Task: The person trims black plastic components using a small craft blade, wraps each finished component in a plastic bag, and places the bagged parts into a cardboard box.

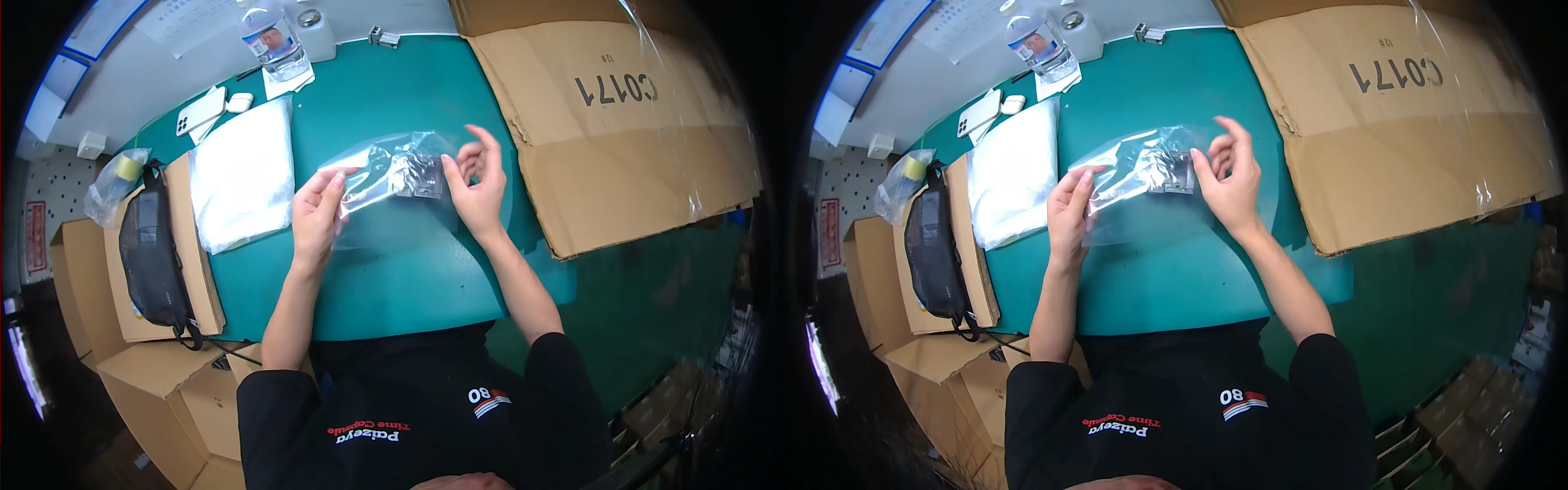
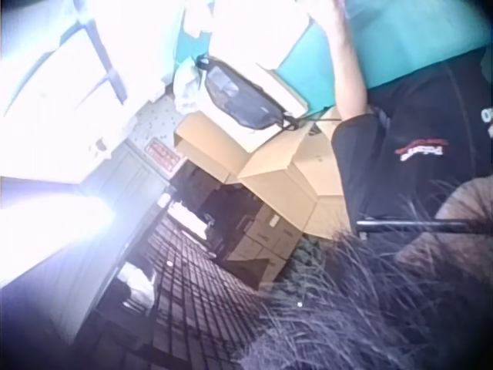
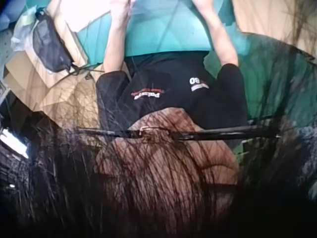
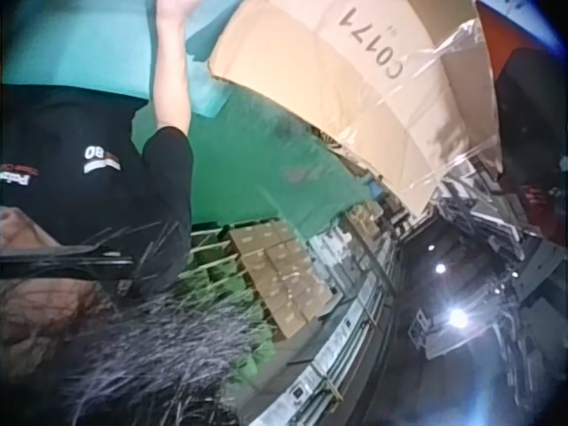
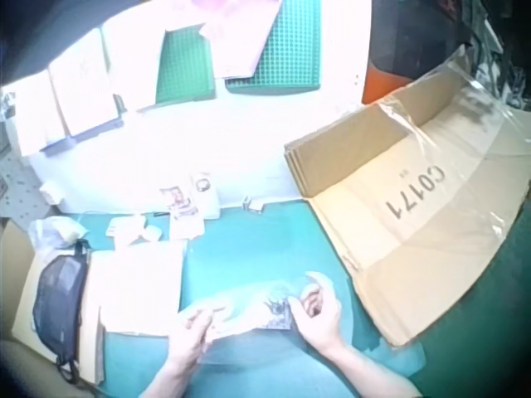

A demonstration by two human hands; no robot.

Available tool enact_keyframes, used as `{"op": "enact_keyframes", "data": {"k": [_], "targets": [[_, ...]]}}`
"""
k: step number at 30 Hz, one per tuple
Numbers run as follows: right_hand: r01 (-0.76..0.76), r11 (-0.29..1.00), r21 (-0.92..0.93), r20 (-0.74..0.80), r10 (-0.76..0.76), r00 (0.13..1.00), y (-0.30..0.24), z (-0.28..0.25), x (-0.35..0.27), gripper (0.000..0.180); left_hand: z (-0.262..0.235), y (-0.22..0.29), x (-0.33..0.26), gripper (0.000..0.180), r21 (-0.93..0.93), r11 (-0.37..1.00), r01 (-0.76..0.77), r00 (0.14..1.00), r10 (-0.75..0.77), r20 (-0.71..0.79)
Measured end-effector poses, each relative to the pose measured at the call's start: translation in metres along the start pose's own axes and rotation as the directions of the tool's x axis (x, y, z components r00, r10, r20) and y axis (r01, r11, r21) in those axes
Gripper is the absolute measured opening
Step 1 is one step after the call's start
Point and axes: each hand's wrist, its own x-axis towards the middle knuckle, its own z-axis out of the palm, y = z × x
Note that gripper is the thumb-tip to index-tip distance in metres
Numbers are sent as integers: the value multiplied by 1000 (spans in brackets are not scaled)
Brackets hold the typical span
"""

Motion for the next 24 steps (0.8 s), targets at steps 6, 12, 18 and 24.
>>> {"op": "enact_keyframes", "data": {"k": [6,12,18,24], "targets": [[221,957,-189,93,-206,974,-45,-4,-9,17,11,-10,-11,10,76,975,-209,968,217,-124],[-146,988,-56,660,146,737,-79,35,-25,46,20,-32,-23,27,-226,958,-175,979,193,61],[-427,885,184,698,189,691,-57,36,-25,21,8,-17,-14,32,-233,967,-101,975,143,172],[147,986,-78,282,-120,952,-45,10,-10,15,6,1,-7,33,132,988,-83,994,72,86]]}}
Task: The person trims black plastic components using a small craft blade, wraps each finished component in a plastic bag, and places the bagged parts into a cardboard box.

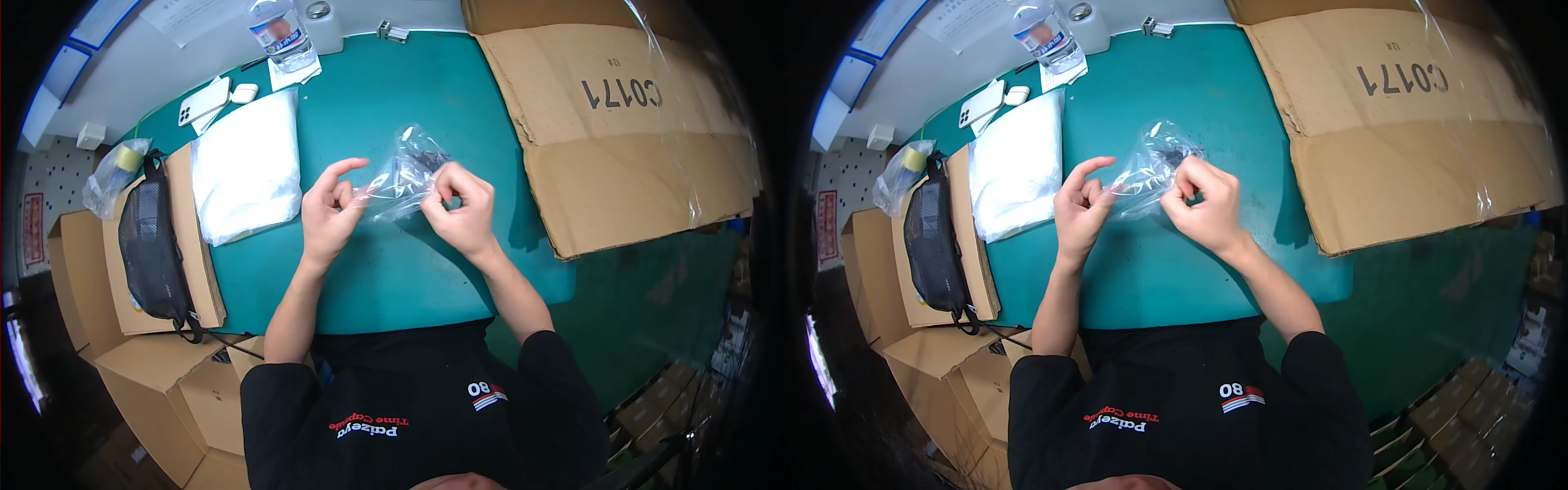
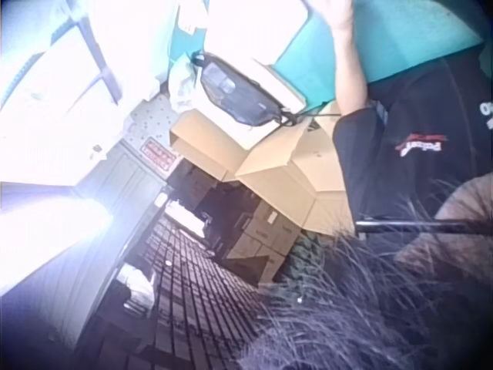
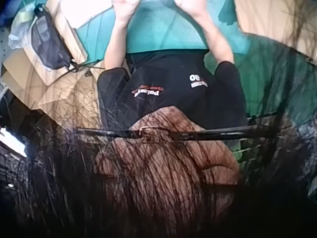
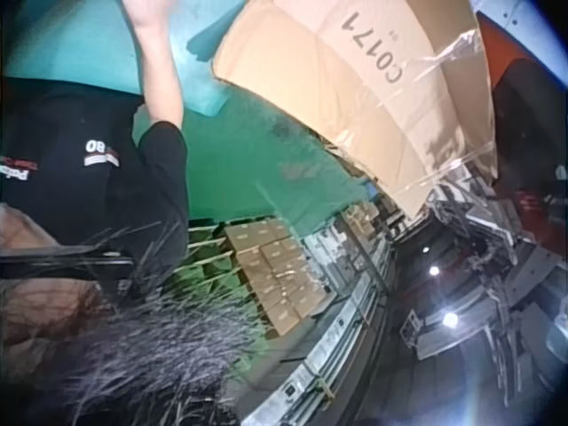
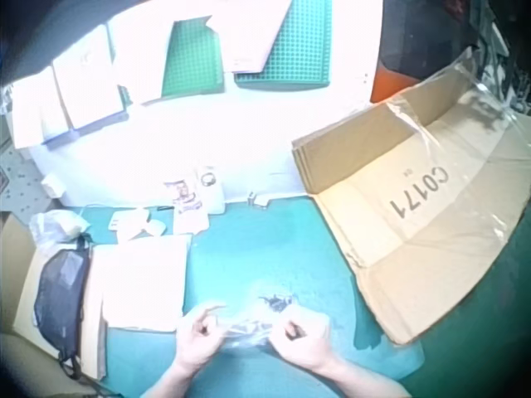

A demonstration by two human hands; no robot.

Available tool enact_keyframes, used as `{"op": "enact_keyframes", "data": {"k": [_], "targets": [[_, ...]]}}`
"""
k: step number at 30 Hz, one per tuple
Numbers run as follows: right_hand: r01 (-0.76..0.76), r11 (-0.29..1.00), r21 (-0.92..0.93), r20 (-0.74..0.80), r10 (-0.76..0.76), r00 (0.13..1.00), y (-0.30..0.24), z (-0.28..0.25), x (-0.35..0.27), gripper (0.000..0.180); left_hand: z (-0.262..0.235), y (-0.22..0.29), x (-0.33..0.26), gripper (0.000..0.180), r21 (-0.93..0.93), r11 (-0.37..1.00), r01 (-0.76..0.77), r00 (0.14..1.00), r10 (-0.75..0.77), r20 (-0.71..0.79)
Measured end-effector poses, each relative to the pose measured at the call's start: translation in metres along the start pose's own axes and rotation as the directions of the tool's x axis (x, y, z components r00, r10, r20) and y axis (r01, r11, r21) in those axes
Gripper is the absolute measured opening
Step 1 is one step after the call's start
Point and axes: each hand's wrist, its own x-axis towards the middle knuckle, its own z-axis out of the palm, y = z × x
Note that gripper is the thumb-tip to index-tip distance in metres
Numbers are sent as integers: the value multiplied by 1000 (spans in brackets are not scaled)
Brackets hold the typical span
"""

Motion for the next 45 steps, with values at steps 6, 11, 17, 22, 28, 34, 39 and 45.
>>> {"op": "enact_keyframes", "data": {"k": [6,11,17,22,28,34,39,45], "targets": [[-46,999,-12,12,47,999,-21,13,-4,39,17,-5,-5,21,595,679,-430,846,533,3],[-45,999,-24,25,45,999,-19,14,-8,23,25,-12,-12,23,623,612,-487,811,582,63],[27,994,-109,-24,-30,999,-14,12,-16,24,27,-17,-9,27,609,586,-535,746,665,14],[79,997,-10,-13,-79,997,-20,19,-19,26,35,-17,-14,36,513,687,-514,792,610,-23],[87,995,-57,53,-84,995,-15,19,-23,25,26,-22,-14,34,662,548,-512,716,698,-23],[118,980,-163,14,-117,993,-16,13,-11,27,16,-10,-11,32,691,510,-512,694,720,-17],[322,945,-54,90,-316,944,-12,7,-7,60,10,-6,-3,65,393,710,-585,791,606,84],[-21,986,-163,-263,-23,965,25,-39,23,40,11,-4,14,97,601,596,-533,840,455,295]]}}
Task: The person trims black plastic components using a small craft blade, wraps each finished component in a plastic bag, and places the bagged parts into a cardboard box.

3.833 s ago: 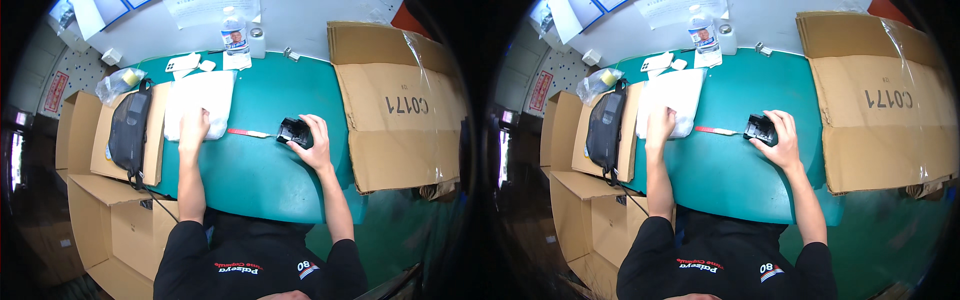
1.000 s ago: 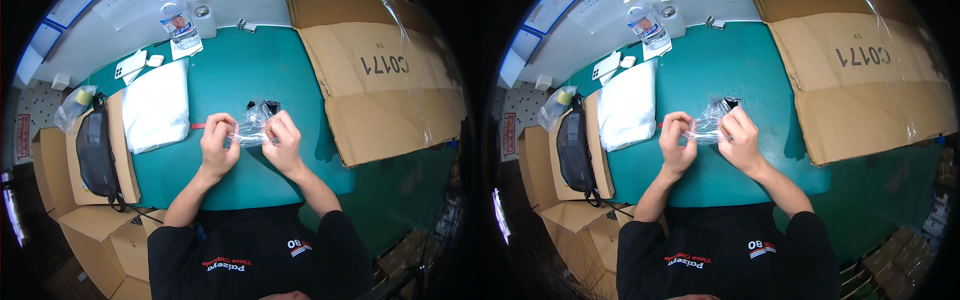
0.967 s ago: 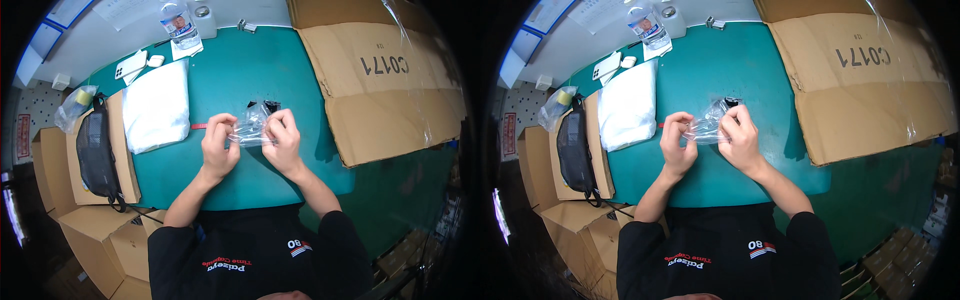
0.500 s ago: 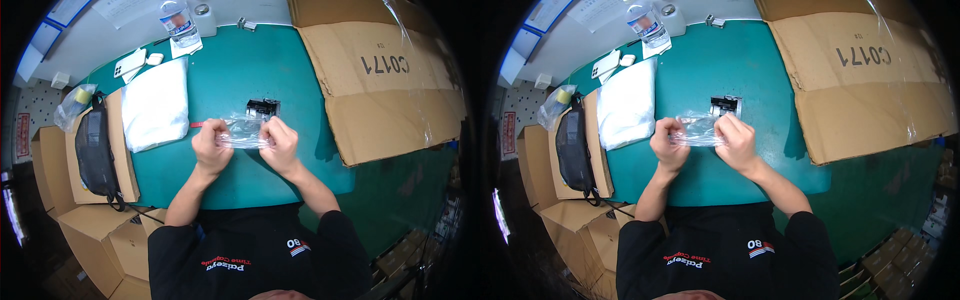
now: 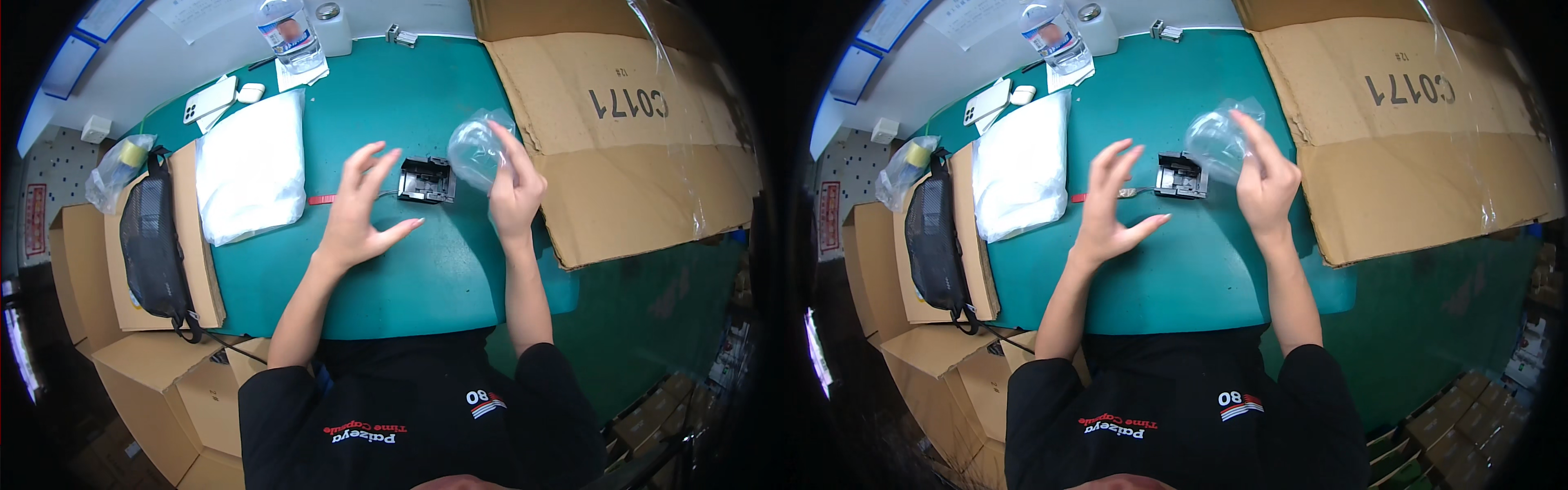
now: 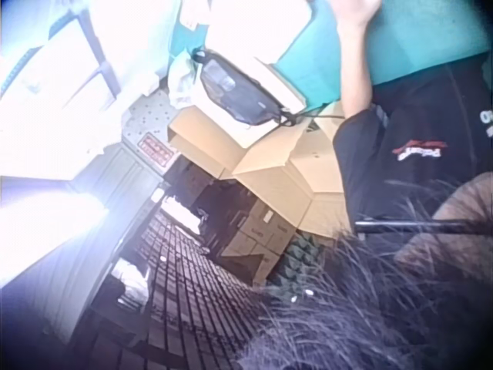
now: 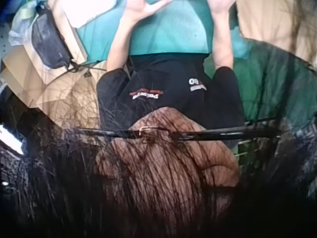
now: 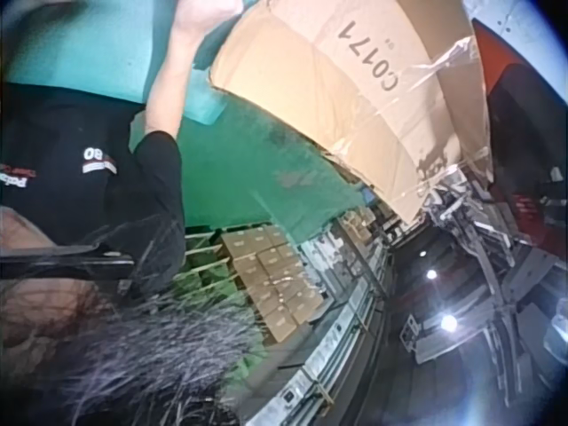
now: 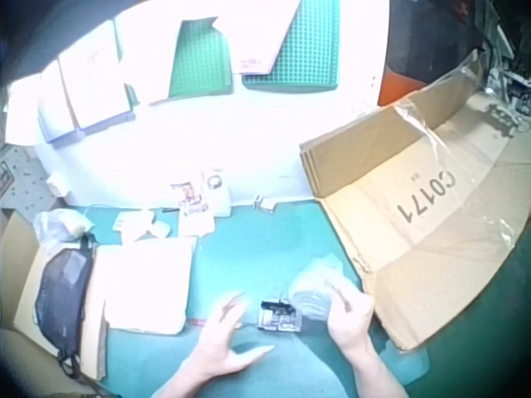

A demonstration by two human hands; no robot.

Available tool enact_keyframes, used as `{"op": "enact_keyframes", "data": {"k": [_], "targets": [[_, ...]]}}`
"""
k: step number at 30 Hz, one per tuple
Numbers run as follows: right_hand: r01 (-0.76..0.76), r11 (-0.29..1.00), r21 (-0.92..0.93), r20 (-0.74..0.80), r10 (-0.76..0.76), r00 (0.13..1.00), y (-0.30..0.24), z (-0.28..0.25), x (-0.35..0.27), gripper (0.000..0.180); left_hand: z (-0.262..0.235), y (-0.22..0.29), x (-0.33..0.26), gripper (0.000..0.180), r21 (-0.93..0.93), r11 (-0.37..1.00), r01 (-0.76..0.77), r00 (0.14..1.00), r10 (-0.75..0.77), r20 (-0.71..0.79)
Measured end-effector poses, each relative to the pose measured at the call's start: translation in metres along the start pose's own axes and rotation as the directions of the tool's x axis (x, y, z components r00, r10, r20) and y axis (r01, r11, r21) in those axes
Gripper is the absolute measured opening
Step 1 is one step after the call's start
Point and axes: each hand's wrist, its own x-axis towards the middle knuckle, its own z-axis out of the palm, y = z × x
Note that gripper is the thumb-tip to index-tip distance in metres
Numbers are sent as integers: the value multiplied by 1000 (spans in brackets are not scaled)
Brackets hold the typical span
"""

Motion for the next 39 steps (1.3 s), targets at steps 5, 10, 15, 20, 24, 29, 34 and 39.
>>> {"op": "enact_keyframes", "data": {"k": [5,10,15,20,24,29,34,39], "targets": [[-369,930,10,94,366,926,24,9,-5,34,32,-6,5,92,114,993,26,997,-34,73],[-452,891,-46,111,455,884,28,10,-5,32,27,-4,-2,81,-48,999,13,997,-17,-74],[-429,902,36,289,402,869,10,29,-22,35,30,-5,-6,72,-240,955,-173,945,93,-313],[-507,837,206,450,379,809,15,34,-33,35,32,-10,-10,82,-337,938,-86,967,-3,-253],[-540,734,413,491,319,810,11,34,-29,35,22,-6,-5,68,-139,987,-84,985,61,-163],[-540,742,396,546,283,789,5,26,-23,33,9,-3,-1,63,-63,996,-59,990,50,-129],[-423,871,251,488,264,832,-3,26,-24,33,5,-10,-6,61,57,996,-67,992,73,-99],[189,980,-68,173,-175,969,-11,31,-31,34,6,-4,-5,60,128,992,-16,990,33,-134]]}}
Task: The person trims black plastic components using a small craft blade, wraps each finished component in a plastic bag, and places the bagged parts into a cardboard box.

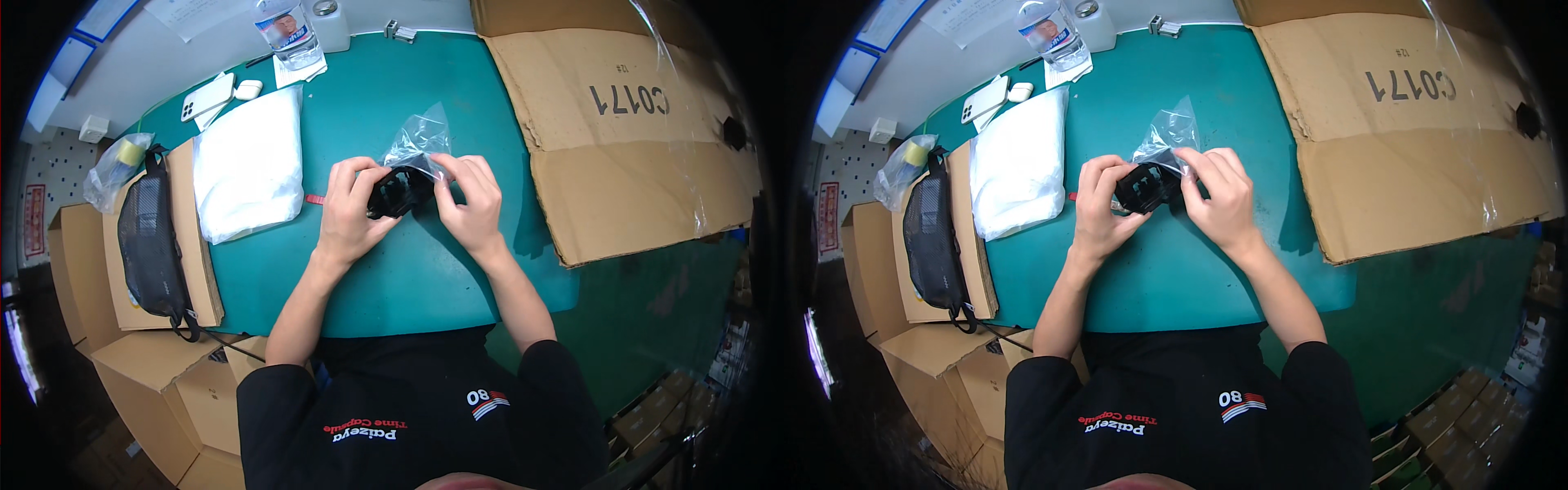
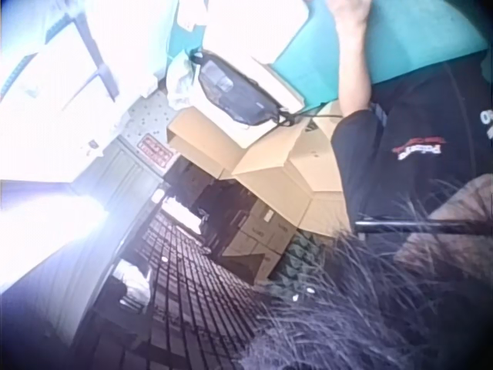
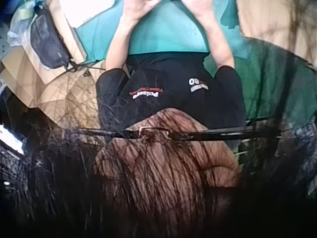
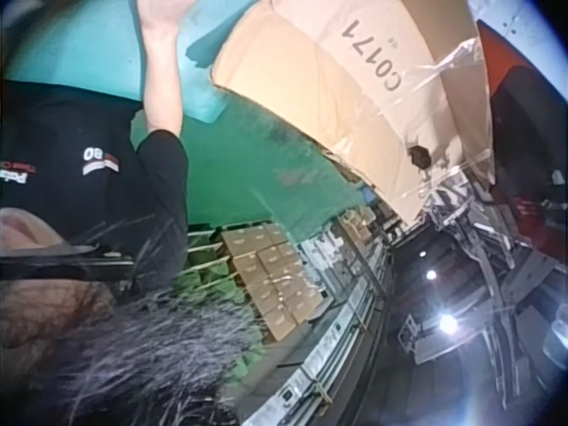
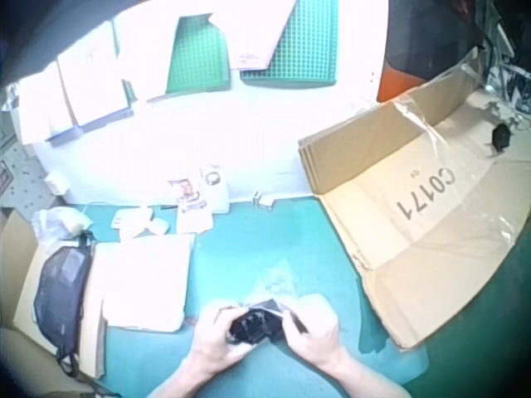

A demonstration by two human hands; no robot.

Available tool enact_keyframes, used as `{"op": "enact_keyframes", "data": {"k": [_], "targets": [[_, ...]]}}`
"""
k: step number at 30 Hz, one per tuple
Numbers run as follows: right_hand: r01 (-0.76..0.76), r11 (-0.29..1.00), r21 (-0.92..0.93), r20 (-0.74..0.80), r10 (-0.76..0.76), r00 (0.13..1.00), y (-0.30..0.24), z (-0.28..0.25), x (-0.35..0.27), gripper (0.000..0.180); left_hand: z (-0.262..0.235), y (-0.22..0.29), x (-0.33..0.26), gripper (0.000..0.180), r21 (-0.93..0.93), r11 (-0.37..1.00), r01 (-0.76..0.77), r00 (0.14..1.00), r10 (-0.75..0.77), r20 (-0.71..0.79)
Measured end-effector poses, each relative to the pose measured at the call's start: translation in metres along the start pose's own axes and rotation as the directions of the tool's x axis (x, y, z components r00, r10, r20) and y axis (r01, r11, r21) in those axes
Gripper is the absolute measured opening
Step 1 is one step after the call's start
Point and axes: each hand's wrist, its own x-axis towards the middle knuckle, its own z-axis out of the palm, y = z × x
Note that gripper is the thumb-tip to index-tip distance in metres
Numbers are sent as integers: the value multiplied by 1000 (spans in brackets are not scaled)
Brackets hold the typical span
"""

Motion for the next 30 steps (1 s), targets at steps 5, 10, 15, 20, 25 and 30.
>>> {"op": "enact_keyframes", "data": {"k": [5,10,15,20,25,30], "targets": [[25,1000,-11,-80,-26,996,-2,4,-7,34,0,1,-8,60,82,997,3,1000,-2,-7],[241,968,70,-165,-227,960,9,15,-16,33,6,7,-10,60,14,1000,26,993,-24,-118],[415,904,102,-101,-405,909,-3,20,-20,34,3,13,-7,62,65,998,2,987,8,-162],[-47,986,158,-53,56,997,-5,28,-20,33,8,12,-12,62,10,1000,2,962,1,-272],[-298,927,228,179,261,948,-18,28,-23,16,9,11,-15,63,171,984,45,961,4,-277],[-30,953,303,45,17,999,-31,33,-37,19,17,10,-12,66,73,992,101,945,-73,-319]]}}
